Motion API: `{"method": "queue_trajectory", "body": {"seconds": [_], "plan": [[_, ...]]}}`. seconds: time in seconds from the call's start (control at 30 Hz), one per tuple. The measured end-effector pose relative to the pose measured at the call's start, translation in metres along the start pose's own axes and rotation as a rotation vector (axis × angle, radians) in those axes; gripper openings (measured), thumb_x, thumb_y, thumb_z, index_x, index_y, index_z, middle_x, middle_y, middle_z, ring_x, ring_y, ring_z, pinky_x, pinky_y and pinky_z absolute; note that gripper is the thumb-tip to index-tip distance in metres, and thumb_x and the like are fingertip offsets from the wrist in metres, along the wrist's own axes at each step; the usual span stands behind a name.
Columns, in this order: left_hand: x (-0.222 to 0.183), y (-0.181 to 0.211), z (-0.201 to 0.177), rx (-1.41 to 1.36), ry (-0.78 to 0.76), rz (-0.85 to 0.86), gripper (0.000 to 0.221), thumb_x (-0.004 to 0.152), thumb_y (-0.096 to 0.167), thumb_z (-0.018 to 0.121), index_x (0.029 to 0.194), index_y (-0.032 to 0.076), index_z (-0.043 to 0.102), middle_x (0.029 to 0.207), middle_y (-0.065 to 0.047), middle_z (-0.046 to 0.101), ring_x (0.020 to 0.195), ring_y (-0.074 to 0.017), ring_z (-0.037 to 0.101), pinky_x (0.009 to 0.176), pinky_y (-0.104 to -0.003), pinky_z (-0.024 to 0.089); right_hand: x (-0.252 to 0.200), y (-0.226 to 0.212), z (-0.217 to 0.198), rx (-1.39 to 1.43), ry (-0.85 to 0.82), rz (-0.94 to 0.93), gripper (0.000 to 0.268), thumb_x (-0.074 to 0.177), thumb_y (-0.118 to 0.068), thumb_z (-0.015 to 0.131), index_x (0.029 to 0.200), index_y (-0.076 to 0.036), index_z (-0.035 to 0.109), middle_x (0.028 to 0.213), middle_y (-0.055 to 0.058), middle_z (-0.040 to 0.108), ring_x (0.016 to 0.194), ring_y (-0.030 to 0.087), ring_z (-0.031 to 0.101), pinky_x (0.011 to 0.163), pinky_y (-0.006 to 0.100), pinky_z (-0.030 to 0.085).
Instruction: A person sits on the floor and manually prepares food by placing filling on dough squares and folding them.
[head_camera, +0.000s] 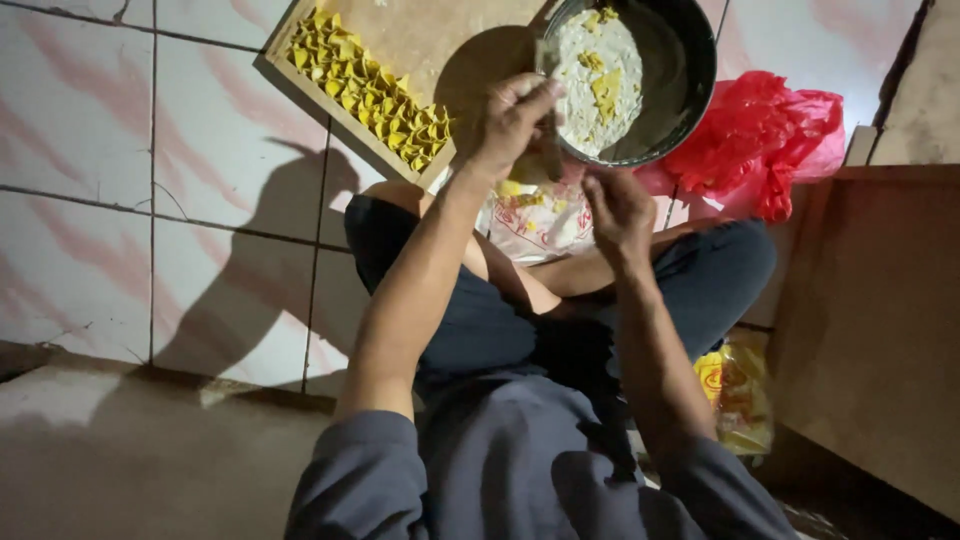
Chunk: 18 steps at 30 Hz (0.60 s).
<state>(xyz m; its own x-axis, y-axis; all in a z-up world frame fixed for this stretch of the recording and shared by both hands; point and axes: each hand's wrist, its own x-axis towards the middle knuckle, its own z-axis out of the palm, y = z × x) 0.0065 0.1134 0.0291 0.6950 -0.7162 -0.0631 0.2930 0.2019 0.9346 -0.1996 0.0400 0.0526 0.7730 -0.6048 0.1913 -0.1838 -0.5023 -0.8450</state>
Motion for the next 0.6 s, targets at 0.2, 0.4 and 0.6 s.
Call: {"method": "queue_trajectory", "body": {"seconds": [0.2, 0.4, 0.6], "plan": [[-0.003, 0.0, 0.039, 0.355, -0.11, 0.035, 0.037, 0.092, 0.047, 0.065, 0.067, 0.02, 0.057, 0.056, 0.007, 0.046, 0.047, -0.0092, 0.043, 0.042, -0.028, 0.043, 0.041, -0.037, -0.013, 0.629, -0.296, 0.132, 0.044, 0.108, -0.021, 0.061, 0.141, 0.004, 0.044, 0.104, 0.013, 0.067, 0.078, 0.012, 0.057, 0.065, 0.021, 0.045], [-0.016, 0.003, 0.031, 0.651, -0.006, 0.013, 0.081, 0.091, 0.074, 0.04, 0.122, 0.004, 0.068, 0.124, -0.019, 0.072, 0.112, -0.0296, 0.073, 0.091, -0.037, 0.063, 0.037, 0.025, -0.018, 0.655, -0.156, 0.293, 0.015, 0.111, -0.016, 0.057, 0.118, -0.004, 0.061, 0.079, 0.005, 0.06, 0.059, 0.014, 0.059, 0.054, 0.026, 0.054], [-0.06, -0.054, -0.021, 1.188, 0.126, -0.372, 0.03, 0.093, 0.034, 0.067, 0.096, 0.005, 0.071, 0.097, -0.017, 0.075, 0.1, -0.0359, 0.074, 0.089, -0.05, 0.059, 0.025, 0.119, -0.044, 0.814, -0.085, 0.354, 0.016, 0.112, -0.01, 0.052, 0.123, -0.001, 0.058, 0.073, 0.007, 0.049, 0.05, 0.009, 0.044, 0.043, 0.022, 0.031]]}}
